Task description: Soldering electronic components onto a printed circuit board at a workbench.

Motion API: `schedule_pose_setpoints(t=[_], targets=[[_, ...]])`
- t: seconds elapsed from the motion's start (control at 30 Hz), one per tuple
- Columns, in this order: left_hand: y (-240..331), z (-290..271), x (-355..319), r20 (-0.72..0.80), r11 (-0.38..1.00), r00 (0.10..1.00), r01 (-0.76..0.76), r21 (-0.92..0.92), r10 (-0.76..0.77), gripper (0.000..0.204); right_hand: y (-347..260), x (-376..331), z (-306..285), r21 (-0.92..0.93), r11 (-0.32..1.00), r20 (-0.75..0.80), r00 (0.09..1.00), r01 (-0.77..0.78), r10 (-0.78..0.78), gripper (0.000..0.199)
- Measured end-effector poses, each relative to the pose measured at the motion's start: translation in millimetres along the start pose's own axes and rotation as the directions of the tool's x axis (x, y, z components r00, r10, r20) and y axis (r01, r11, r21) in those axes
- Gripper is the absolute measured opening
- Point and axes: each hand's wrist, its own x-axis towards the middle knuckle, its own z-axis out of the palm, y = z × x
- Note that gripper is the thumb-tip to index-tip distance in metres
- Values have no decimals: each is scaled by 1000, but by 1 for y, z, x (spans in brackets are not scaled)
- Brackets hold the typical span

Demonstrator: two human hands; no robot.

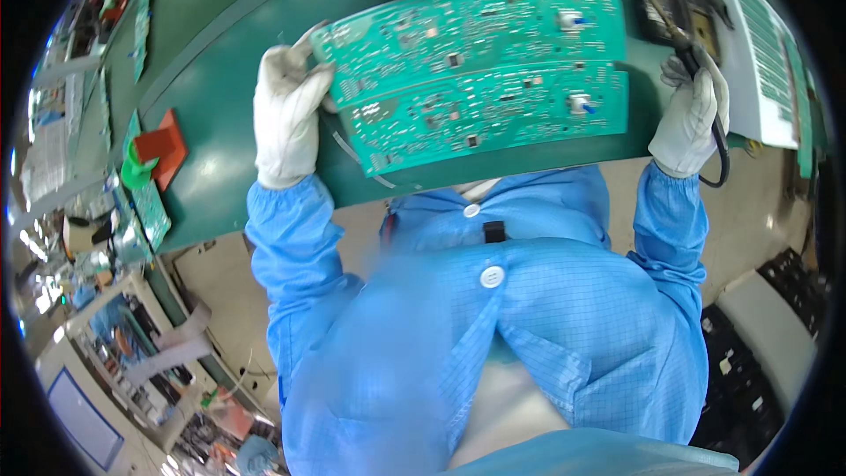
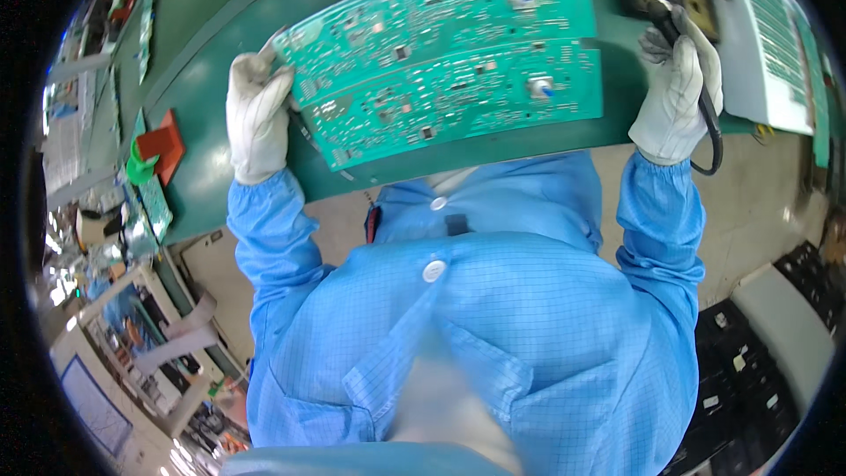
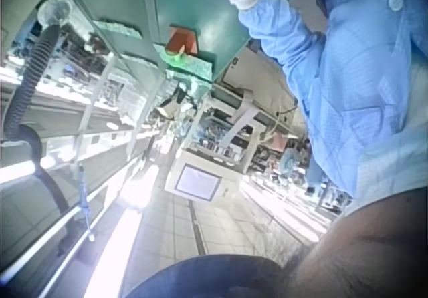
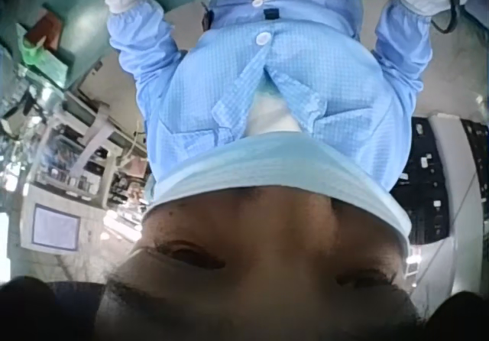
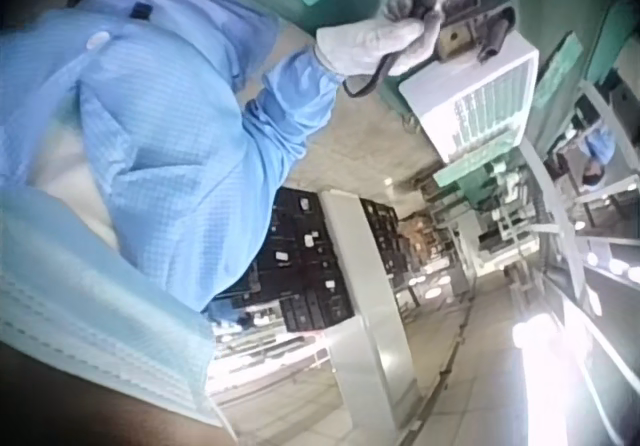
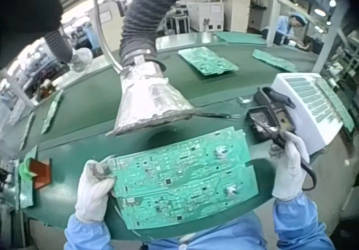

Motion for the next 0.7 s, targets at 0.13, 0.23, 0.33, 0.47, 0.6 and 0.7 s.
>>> schedule_pose_setpoints(t=[0.13,0.23,0.33,0.47,0.6,0.7], targets=[[-4,-9,-2,1,998,1000,10,58,-10,29,-13,38,-40,10,1000,-110,994,-28,29,33],[-4,-7,-2,19,999,999,-30,30,30,28,-28,65,-63,-92,992,-203,977,-82,62,31],[-1,-10,-7,-22,999,999,-31,25,32,26,-26,89,-71,-83,989,-181,978,-122,106,30],[8,-3,-9,-7,998,999,-50,36,51,25,-15,112,-64,-345,900,-113,964,-267,242,32],[12,3,-5,-25,997,997,-67,43,68,25,76,142,-82,-102,960,123,955,-259,271,42],[16,1,-9,-24,988,994,-102,118,106,28,92,111,-65,495,781,170,924,-381,343,43]])
